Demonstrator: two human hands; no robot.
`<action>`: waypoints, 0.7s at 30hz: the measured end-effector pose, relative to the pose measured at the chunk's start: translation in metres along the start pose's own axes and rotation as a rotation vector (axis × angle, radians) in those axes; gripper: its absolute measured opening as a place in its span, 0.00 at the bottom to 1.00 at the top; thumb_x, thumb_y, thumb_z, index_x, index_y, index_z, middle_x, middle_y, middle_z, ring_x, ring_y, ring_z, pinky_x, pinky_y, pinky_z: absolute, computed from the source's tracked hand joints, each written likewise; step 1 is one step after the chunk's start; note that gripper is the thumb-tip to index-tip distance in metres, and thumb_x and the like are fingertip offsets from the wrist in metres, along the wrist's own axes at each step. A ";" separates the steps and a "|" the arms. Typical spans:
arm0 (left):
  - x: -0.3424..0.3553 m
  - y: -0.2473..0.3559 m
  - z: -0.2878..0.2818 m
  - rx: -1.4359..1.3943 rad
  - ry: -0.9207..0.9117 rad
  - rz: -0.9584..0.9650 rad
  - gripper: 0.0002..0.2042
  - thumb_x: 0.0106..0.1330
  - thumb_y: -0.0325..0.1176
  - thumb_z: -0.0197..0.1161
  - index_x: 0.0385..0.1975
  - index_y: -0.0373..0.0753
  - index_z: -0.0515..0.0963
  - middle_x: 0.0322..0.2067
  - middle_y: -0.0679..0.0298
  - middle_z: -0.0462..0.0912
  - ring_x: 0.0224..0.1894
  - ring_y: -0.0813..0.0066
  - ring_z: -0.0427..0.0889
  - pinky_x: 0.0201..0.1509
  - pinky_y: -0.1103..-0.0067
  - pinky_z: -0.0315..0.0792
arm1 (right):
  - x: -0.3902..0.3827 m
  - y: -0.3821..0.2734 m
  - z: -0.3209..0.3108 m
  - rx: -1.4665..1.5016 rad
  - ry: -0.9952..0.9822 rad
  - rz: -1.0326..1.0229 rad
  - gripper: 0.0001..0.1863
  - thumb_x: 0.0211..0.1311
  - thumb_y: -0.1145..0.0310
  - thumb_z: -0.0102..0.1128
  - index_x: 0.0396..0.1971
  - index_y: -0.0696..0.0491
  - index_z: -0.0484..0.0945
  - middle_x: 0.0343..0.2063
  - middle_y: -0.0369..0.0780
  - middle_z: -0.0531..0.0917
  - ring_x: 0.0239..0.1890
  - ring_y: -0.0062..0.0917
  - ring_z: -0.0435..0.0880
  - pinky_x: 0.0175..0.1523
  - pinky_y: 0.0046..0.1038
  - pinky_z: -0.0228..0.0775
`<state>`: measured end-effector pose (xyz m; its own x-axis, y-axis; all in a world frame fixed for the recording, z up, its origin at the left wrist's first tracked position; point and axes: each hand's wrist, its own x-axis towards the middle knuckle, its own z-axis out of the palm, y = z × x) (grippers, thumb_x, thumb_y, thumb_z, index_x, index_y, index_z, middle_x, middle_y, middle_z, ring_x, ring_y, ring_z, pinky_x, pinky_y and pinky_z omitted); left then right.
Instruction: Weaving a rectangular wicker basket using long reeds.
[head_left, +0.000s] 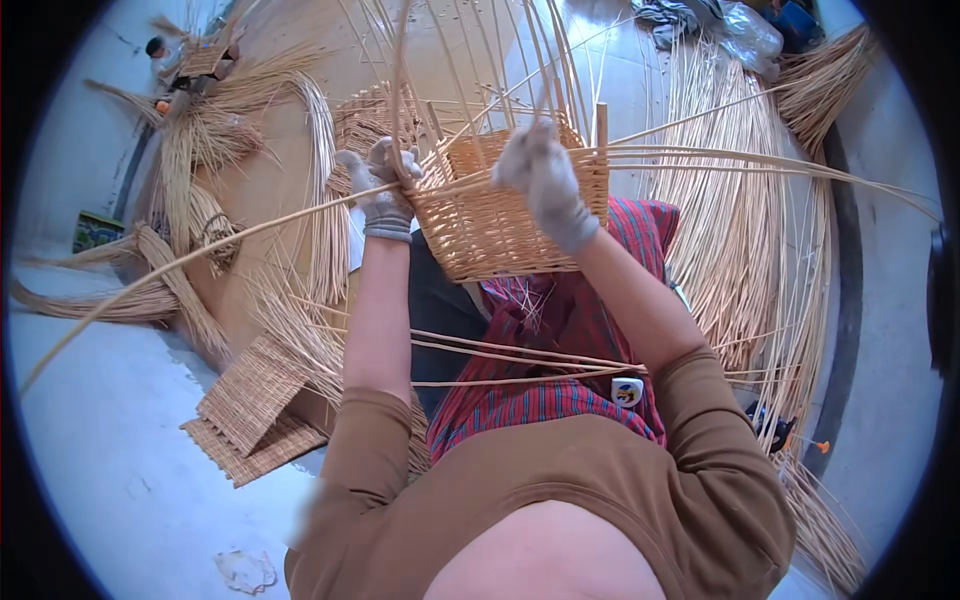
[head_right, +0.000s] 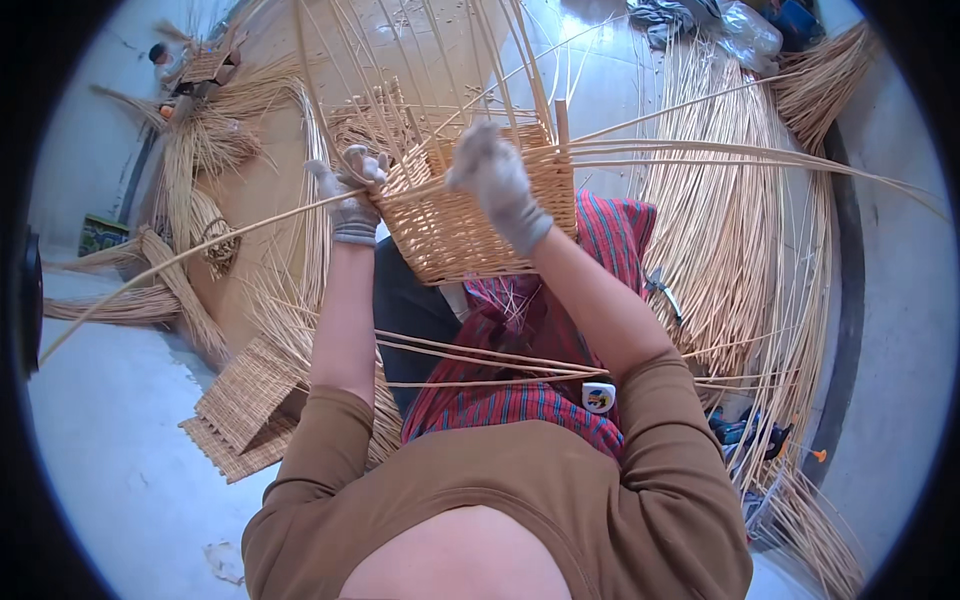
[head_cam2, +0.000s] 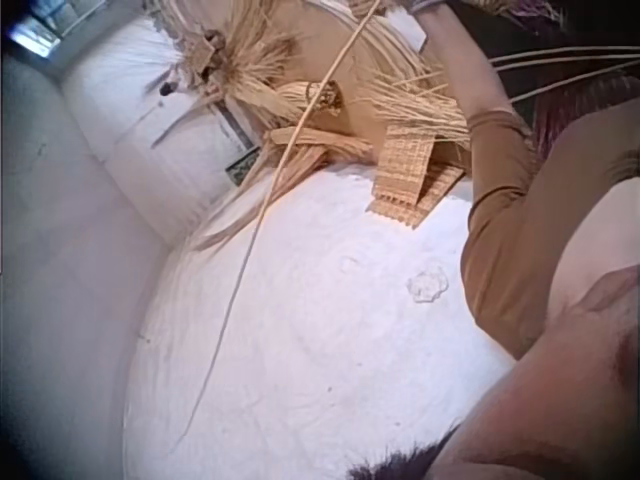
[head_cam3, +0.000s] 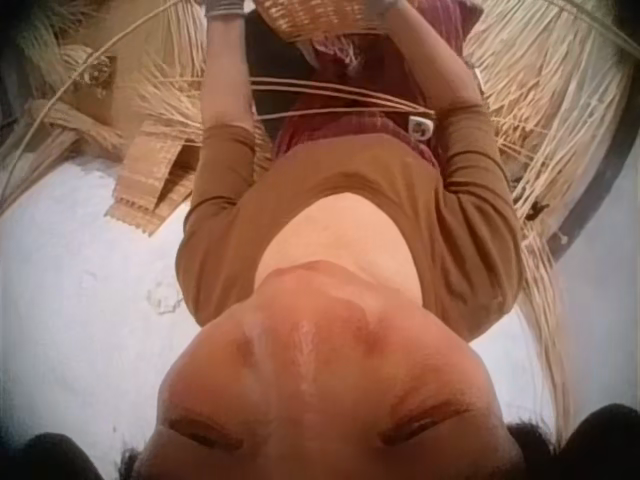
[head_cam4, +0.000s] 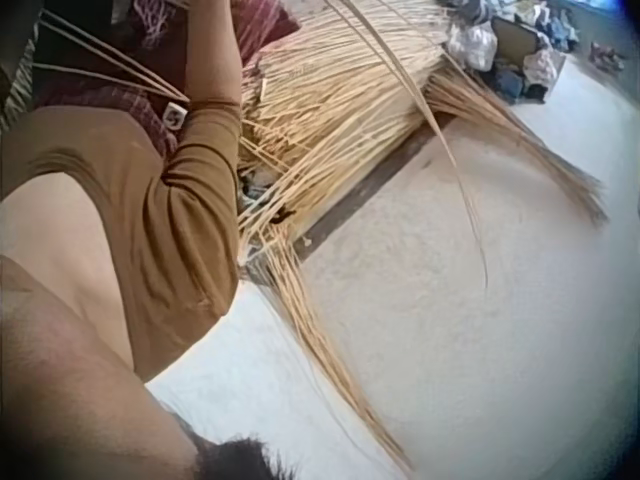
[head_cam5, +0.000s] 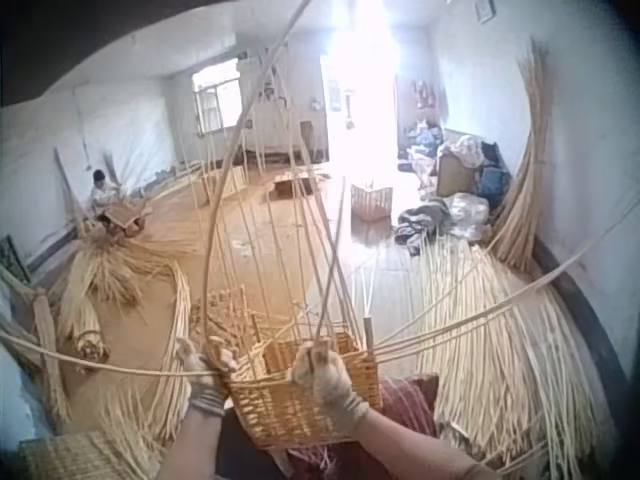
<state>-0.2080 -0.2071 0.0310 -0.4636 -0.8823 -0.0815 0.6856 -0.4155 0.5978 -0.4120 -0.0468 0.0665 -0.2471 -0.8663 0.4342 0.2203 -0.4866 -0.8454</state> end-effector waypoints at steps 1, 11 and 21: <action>-0.001 0.001 0.000 -0.002 -0.052 -0.006 0.49 0.66 0.82 0.35 0.45 0.37 0.85 0.18 0.52 0.79 0.20 0.61 0.79 0.24 0.70 0.76 | 0.003 0.016 -0.016 0.306 -0.004 0.031 0.09 0.74 0.61 0.61 0.45 0.49 0.81 0.23 0.35 0.75 0.29 0.30 0.81 0.43 0.36 0.81; -0.038 0.009 -0.027 0.765 -0.318 0.023 0.24 0.78 0.35 0.61 0.70 0.39 0.68 0.59 0.55 0.79 0.63 0.63 0.78 0.70 0.69 0.74 | -0.010 -0.009 -0.043 -0.087 0.275 0.377 0.07 0.75 0.68 0.65 0.46 0.55 0.81 0.37 0.37 0.87 0.38 0.20 0.87 0.46 0.27 0.84; -0.044 -0.039 0.000 0.598 0.039 0.112 0.15 0.67 0.24 0.73 0.46 0.44 0.74 0.34 0.73 0.75 0.37 0.84 0.75 0.42 0.81 0.74 | 0.096 -0.010 0.035 -0.910 0.024 -0.290 0.11 0.71 0.64 0.62 0.48 0.51 0.84 0.36 0.49 0.89 0.38 0.50 0.86 0.50 0.37 0.81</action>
<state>-0.2142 -0.1520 0.0114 -0.3781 -0.9257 -0.0150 0.2898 -0.1337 0.9477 -0.4048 -0.1293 0.1274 -0.1986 -0.7182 0.6669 -0.6682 -0.3986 -0.6282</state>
